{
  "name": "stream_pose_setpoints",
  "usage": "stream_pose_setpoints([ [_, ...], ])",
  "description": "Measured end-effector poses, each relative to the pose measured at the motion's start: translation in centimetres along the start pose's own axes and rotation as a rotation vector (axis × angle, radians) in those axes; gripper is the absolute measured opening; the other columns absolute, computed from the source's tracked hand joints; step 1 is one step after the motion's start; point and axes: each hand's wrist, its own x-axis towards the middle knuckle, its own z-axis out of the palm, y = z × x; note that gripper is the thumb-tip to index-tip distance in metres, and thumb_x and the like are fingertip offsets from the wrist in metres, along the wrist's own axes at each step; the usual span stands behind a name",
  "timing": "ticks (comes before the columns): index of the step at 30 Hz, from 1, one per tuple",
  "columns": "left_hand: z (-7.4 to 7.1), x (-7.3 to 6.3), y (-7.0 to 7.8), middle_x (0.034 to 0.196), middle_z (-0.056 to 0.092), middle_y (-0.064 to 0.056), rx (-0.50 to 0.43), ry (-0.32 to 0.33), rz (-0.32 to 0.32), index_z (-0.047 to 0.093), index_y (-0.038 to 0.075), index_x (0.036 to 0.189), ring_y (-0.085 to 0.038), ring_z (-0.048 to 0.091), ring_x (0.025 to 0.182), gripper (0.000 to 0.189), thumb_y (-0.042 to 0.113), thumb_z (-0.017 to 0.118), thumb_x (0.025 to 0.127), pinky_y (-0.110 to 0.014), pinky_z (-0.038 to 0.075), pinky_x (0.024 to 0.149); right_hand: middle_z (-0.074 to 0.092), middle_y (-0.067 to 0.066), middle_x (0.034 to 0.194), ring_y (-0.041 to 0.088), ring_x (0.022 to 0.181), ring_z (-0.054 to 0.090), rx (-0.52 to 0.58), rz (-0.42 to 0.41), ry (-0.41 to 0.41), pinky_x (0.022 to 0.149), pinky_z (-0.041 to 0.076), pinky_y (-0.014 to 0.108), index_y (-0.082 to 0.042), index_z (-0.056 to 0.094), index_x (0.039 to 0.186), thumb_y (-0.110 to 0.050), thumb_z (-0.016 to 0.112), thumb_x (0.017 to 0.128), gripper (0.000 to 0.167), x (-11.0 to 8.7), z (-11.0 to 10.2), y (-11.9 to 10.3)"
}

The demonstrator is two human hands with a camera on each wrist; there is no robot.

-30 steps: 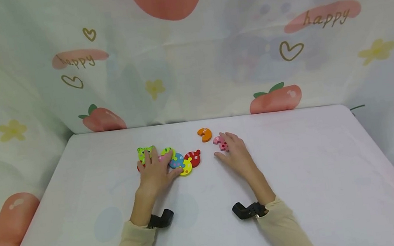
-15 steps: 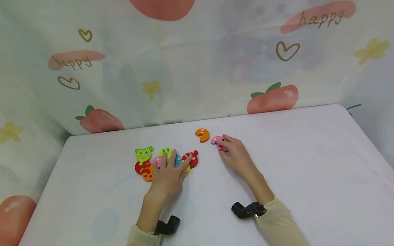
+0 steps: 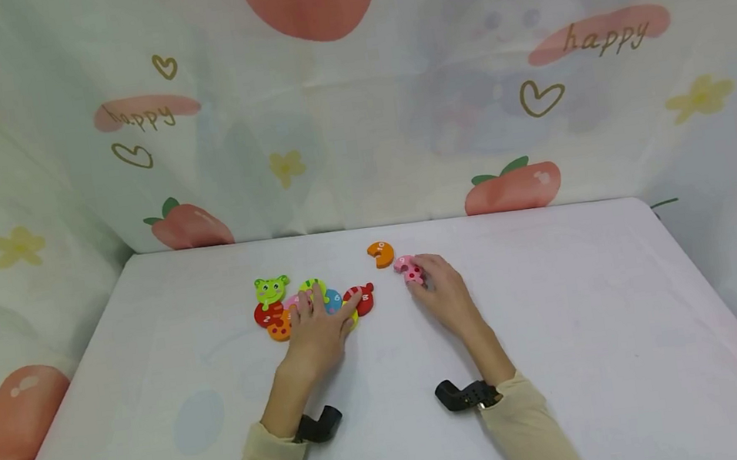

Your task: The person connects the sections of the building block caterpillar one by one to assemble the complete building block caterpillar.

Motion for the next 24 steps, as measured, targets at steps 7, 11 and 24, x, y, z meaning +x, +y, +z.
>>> stream_pose_setpoints([
  [7,0.1,0.5,1.1,0.160,0.016,-0.025,0.021,0.013,0.054,0.032,0.044,0.148,-0.049,0.013,0.147,0.054,0.036,0.051,0.099,-0.064,0.021,0.116,0.054,0.016,0.135,0.032,0.114,0.061,0.119,-0.045,-0.007,0.098,0.052,0.045,-0.005,0.056,0.135,-0.010,0.067,0.090,0.046,0.1,0.3,-1.7],
  [11,0.4,0.5,1.3,0.160,0.018,-0.025,0.040,0.018,0.056,0.032,0.044,0.148,-0.049,0.015,0.147,0.055,0.037,0.052,0.098,-0.064,0.023,0.115,0.054,0.016,0.136,0.031,0.121,0.058,0.118,-0.063,-0.055,0.099,0.050,0.044,-0.004,0.057,0.134,-0.009,0.067,0.090,0.046,0.0,0.9,-2.4],
  [24,0.1,0.3,1.4,0.159,0.019,-0.026,0.049,0.037,0.046,0.031,0.044,0.148,-0.051,0.018,0.146,0.054,0.039,0.050,0.098,-0.066,0.030,0.111,0.054,0.015,0.138,0.032,0.123,0.057,0.074,-0.086,-0.127,0.100,0.051,0.045,-0.008,0.056,0.136,-0.010,0.067,0.091,0.046,0.3,1.5,-2.1],
])
